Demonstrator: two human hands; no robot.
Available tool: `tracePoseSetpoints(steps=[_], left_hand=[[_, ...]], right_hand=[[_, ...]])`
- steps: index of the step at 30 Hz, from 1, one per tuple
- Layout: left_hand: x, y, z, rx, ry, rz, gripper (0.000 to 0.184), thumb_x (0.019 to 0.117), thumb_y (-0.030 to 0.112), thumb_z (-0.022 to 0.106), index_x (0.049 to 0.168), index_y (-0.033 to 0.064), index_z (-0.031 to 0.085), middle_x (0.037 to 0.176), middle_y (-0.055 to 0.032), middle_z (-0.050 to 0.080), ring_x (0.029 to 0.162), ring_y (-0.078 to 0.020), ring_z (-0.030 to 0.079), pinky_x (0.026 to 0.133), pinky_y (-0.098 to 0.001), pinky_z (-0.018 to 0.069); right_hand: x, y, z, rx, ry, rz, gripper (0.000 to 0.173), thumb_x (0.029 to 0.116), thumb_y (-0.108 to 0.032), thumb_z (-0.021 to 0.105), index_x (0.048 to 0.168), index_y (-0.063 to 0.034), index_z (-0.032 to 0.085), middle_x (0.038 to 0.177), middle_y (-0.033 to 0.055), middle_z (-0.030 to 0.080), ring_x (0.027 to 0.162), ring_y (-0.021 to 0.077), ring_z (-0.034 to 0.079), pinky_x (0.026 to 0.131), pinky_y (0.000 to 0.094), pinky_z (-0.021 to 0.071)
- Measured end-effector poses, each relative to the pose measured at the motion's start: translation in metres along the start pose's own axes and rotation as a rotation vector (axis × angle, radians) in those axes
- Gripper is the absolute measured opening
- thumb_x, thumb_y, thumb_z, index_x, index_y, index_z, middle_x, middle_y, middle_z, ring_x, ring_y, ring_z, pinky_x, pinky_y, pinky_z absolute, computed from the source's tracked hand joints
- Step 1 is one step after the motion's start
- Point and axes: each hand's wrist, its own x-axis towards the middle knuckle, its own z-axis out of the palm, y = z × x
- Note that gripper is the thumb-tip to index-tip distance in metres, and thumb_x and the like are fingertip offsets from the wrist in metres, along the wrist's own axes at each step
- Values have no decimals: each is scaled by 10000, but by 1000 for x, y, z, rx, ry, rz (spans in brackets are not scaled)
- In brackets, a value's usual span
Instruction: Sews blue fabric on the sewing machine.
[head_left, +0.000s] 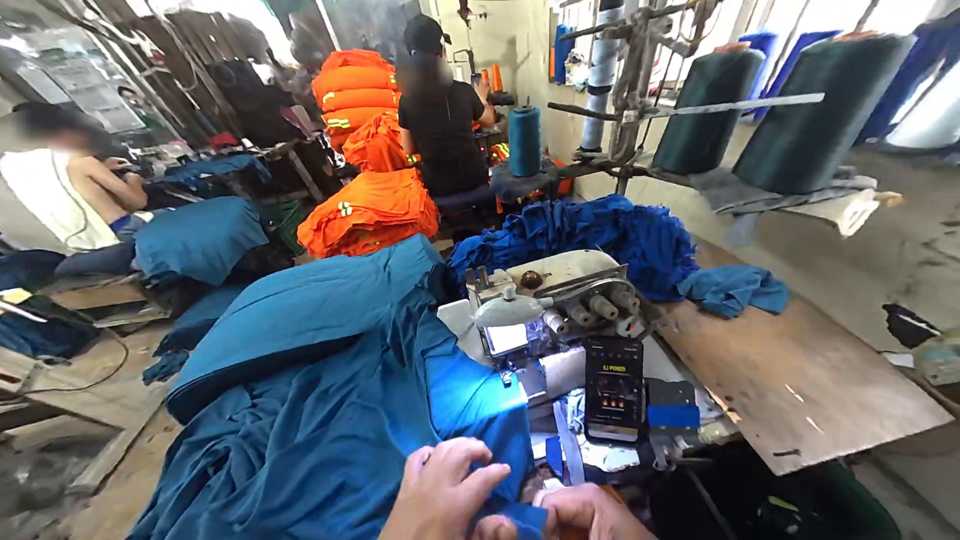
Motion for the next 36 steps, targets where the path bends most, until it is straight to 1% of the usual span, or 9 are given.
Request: tracePoseSetpoints(steps=[2,5,8,11,16,24,29,33,36], left_hand=[[12,5,12,-24,-17,16,504,1076,494,420,989,110,734,1083,-84,731,1152,-267,666,1032,-623,427],[32,15,-4,-164,-11,-104,461,1072,366,507,909,-26,687,849,-167,660,827,-287,674,776,-451,548],[43,-4,5,-10,261,-37,418,1041,475,519,902,102,649,814,-32,612,698,-114,622,570,-284,527],[63,-19,14,94,347,-26,275,1011,384,587,965,142,710,891,5,691,768,-97,687,630,-304,586],[87,-58,47,187,296,-212,298,1006,399,545,992,190,758,935,22,726,853,-148,719,703,-424,591],[87,-60,39,76,159,-297,358,1006,488,507,997,232,758,941,52,709,875,-127,690,731,-446,556],[90,-62,34,39,99,-304,374,998,506,512,988,226,760,924,44,697,878,-138,681,741,-467,540],[91,-65,33,20,83,-296,372,994,519,508,973,244,757,917,61,690,878,-123,675,750,-460,533],[91,-66,35,12,93,-289,370,991,521,512,960,248,761,906,69,688,869,-114,672,745,-450,533]], right_hand=[[4,-12,7,-130,110,-103,108,935,-88,697,958,17,684,939,41,682,831,56,644,740,247,550],[-3,4,20,-216,290,-50,146,937,-65,705,1049,29,710,932,56,752,821,87,717,771,306,617],[-19,28,22,-312,371,-14,144,950,-78,685,1009,39,745,871,80,757,790,92,720,761,323,611],[-13,19,16,-335,491,28,131,948,-105,701,994,9,746,863,55,751,784,85,714,750,305,613],[2,43,-14,-272,557,313,264,967,-105,654,1208,3,673,916,89,756,696,176,737,669,373,651],[-5,47,-23,-373,434,259,206,981,-132,650,1131,-4,710,864,65,746,670,144,722,663,337,640],[9,44,-39,-532,153,172,230,997,-219,657,1011,-3,735,864,90,737,736,145,710,735,344,609],[11,51,-48,-593,196,185,264,996,-269,649,1001,-20,736,903,88,733,785,151,713,773,349,606],[-2,48,-42,-776,349,68,216,982,-235,658,1040,-63,775,1070,79,742,975,145,708,878,333,588]])
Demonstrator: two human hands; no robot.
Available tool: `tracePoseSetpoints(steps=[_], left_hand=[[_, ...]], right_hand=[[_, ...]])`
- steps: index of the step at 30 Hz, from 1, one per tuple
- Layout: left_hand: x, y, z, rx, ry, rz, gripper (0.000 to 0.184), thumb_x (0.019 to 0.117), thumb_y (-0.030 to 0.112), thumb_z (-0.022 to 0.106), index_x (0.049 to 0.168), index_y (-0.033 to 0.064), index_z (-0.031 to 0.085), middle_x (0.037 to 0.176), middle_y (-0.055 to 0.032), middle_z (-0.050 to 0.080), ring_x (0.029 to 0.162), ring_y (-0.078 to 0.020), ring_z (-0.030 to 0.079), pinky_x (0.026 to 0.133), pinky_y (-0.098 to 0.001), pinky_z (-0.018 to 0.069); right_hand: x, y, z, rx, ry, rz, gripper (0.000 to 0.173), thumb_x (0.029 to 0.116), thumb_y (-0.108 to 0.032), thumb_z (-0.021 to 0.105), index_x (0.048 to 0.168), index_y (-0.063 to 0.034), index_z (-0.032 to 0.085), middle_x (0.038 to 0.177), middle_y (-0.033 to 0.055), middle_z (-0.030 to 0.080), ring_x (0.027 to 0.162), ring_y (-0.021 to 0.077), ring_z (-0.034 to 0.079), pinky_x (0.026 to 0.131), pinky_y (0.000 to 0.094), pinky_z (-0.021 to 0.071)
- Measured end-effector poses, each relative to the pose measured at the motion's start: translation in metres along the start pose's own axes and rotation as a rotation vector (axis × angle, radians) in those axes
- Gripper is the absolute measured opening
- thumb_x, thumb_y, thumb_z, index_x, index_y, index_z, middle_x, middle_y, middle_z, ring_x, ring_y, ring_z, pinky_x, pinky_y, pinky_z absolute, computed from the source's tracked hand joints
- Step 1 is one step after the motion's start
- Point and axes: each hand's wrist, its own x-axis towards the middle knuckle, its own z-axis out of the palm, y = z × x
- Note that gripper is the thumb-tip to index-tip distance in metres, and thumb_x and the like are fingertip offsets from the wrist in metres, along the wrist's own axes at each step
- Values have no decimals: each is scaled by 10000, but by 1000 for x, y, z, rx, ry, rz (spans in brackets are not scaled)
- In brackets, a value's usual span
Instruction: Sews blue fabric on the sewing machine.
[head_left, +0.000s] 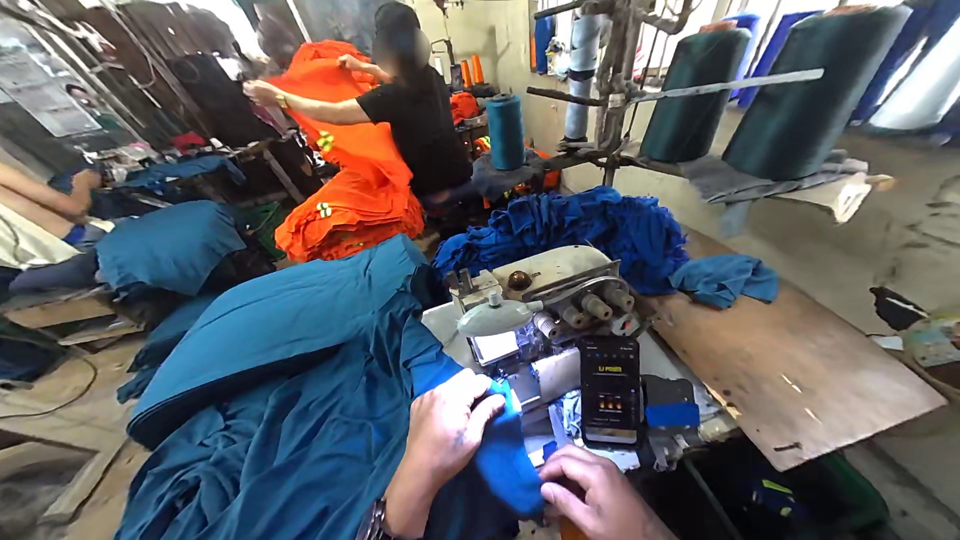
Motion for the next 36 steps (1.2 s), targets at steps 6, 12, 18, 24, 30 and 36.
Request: tracePoseSetpoints(steps=[6,12,18,24,30,36], left_hand=[[1,-1,2,8,38,42,359,979,516,529,904,241,747,847,68,666,807,-107,663,692,-431,528],[2,-1,1,-11,12,18,354,983,523,522,949,265,762,889,87,688,850,-90,671,731,-436,533],[2,-1,-1,-23,-8,8,350,974,521,538,934,252,759,885,79,682,850,-102,665,736,-444,527],[2,-3,1,-23,-6,33,379,983,549,528,930,256,762,889,73,680,851,-105,661,730,-447,522],[1,-3,0,-29,11,37,351,973,538,539,932,278,770,877,100,678,843,-85,660,727,-431,528],[1,-3,0,-28,20,27,343,969,539,541,931,284,767,880,111,684,835,-70,660,716,-421,527]], right_hand=[[-31,-22,-34,-260,124,211,306,986,-218,655,1238,-62,729,1515,118,543,836,192,733,725,391,618],[-24,-21,-22,-214,185,109,445,966,-225,685,1394,-108,643,1612,106,423,695,102,682,611,320,590],[8,-21,14,152,46,186,572,958,-250,686,1468,-44,532,1375,109,634,657,105,635,610,312,569],[27,-16,20,422,-170,214,280,976,-308,690,1053,-40,706,778,39,692,573,117,624,551,322,557],[15,-15,0,488,-299,187,226,977,-269,692,962,-46,719,786,6,693,625,64,630,577,267,545],[20,0,0,216,-267,113,310,994,-320,668,937,-23,735,855,71,683,678,110,626,654,300,550]])
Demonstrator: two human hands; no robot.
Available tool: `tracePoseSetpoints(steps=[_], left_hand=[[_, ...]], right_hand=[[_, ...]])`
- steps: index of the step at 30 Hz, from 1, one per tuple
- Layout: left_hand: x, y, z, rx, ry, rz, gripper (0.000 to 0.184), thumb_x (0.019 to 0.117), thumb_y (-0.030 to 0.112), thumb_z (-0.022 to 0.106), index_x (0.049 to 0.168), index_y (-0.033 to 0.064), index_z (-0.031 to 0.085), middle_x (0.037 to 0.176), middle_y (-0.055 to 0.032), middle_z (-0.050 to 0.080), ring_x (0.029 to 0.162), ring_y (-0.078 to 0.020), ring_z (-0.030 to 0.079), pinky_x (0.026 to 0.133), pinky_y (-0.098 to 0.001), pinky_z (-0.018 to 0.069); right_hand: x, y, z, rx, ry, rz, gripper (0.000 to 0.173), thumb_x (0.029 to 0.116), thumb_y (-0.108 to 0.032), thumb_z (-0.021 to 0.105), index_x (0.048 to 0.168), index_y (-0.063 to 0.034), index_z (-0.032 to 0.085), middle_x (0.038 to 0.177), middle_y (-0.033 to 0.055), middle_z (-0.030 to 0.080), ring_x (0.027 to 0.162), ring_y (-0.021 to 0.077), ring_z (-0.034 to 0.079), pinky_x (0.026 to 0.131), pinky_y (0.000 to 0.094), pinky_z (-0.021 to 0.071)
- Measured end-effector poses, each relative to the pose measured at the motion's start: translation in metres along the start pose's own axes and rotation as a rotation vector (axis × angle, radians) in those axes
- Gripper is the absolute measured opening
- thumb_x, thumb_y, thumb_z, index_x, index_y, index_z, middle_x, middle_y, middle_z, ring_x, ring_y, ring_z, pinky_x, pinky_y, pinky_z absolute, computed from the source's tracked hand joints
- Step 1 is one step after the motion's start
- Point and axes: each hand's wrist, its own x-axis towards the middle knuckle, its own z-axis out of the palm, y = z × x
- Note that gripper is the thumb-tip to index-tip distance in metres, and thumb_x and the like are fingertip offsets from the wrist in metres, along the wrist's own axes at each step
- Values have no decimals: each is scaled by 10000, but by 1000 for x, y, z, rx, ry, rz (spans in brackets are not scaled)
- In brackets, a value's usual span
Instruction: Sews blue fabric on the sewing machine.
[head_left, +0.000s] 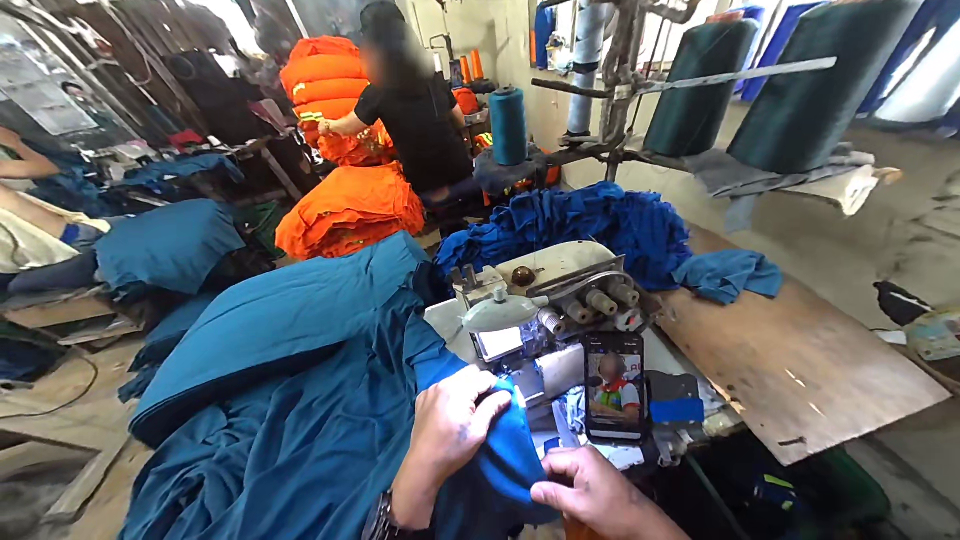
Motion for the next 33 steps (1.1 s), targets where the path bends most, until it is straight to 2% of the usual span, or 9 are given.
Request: tracePoseSetpoints(steps=[4,8,13,20,30,33], left_hand=[[1,0,0,-3,4,-22,330,973,537,535,932,304,765,879,132,682,841,-52,658,726,-412,527],[0,1,2,-2,17,-26,339,967,542,535,935,300,769,884,128,690,851,-53,664,731,-417,534],[-1,2,2,3,25,-31,349,976,548,524,947,302,769,913,131,702,878,-51,669,752,-417,537],[-1,2,3,-6,32,-35,396,996,554,493,934,278,770,895,122,698,863,-57,666,744,-404,531],[-2,2,4,-8,37,-35,373,989,568,506,946,312,775,911,144,705,873,-35,669,750,-396,541],[-2,4,3,-3,46,-45,387,984,564,501,919,289,766,871,125,688,847,-56,661,730,-412,528]], right_hand=[[2,10,5,-59,46,-42,332,995,-339,661,912,-27,739,836,76,689,705,127,637,679,325,548],[-1,11,8,-128,65,-42,352,994,-359,656,911,-27,739,860,93,707,759,170,663,723,393,550],[-3,16,14,-185,123,-76,371,994,-373,648,888,-28,735,829,101,700,769,199,672,723,425,551],[-4,17,17,-200,150,-87,362,995,-359,645,884,-28,739,811,101,700,752,199,671,702,419,546],[-5,17,19,-194,164,-76,353,997,-363,643,893,-41,744,824,95,706,766,195,677,709,420,549],[-5,16,18,-199,160,-66,354,994,-361,644,887,-37,739,820,95,703,764,194,674,706,422,546]])
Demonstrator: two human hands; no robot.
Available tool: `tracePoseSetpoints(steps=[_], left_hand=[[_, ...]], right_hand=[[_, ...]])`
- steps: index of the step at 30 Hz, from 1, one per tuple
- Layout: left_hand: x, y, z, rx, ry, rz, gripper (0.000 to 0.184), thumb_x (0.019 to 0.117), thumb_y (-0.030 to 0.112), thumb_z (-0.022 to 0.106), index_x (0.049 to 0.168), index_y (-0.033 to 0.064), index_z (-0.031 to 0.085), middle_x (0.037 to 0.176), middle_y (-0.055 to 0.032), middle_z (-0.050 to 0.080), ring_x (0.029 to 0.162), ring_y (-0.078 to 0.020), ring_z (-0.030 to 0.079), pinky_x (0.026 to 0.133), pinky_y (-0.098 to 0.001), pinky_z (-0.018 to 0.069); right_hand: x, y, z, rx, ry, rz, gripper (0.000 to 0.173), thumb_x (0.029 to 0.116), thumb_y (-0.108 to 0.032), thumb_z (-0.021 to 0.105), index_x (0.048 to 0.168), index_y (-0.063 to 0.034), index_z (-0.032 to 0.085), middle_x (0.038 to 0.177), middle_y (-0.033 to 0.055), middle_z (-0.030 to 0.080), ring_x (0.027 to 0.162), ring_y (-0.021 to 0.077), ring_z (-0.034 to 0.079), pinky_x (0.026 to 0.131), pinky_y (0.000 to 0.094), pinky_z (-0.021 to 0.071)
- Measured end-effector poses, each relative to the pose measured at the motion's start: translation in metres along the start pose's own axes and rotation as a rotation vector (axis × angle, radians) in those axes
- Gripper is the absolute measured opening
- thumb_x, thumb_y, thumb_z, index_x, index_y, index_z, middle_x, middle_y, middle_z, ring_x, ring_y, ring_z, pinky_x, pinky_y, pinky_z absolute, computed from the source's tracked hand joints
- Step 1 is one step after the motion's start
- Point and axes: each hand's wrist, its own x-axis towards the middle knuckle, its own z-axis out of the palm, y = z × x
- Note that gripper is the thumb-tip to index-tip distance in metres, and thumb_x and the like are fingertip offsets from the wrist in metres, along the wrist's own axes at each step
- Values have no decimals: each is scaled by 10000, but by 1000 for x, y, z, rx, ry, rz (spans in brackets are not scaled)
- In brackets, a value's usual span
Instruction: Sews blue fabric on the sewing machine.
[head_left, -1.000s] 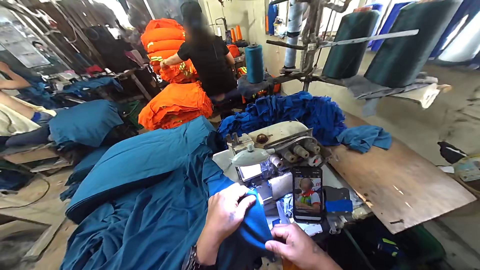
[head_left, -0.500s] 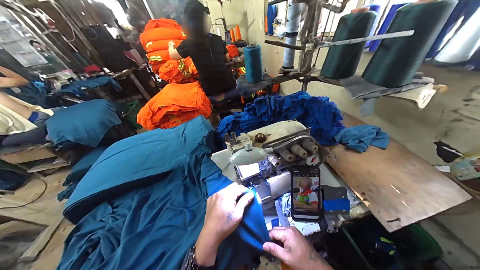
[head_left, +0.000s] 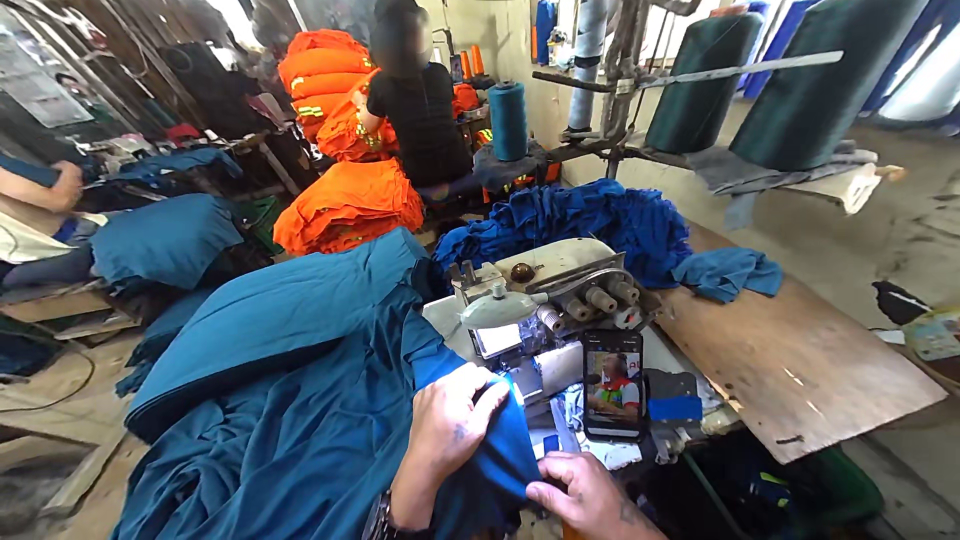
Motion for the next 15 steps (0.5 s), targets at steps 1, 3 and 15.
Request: tracePoseSetpoints(steps=[1,3,15], left_hand=[[0,0,0,1,-1,-4,385,983,564,504,919,291,767,878,129,697,855,-53,667,737,-412,533],[-1,0,0,-4,2,-8,377,979,567,514,927,294,770,885,135,698,858,-46,668,741,-406,535],[-44,33,-120,-122,111,274,261,989,346,653,1159,168,738,1190,0,703,1149,-134,649,1002,-367,547]], right_hand=[[0,0,0,-3,-4,3,356,995,-363,643,888,-38,739,819,95,703,763,194,674,706,422,547],[0,0,0,-2,-6,0,355,996,-367,643,889,-42,740,819,92,701,760,191,671,701,415,546],[2,-3,4,-120,51,69,352,1000,-372,625,925,-53,755,873,98,729,803,234,710,731,479,577]])
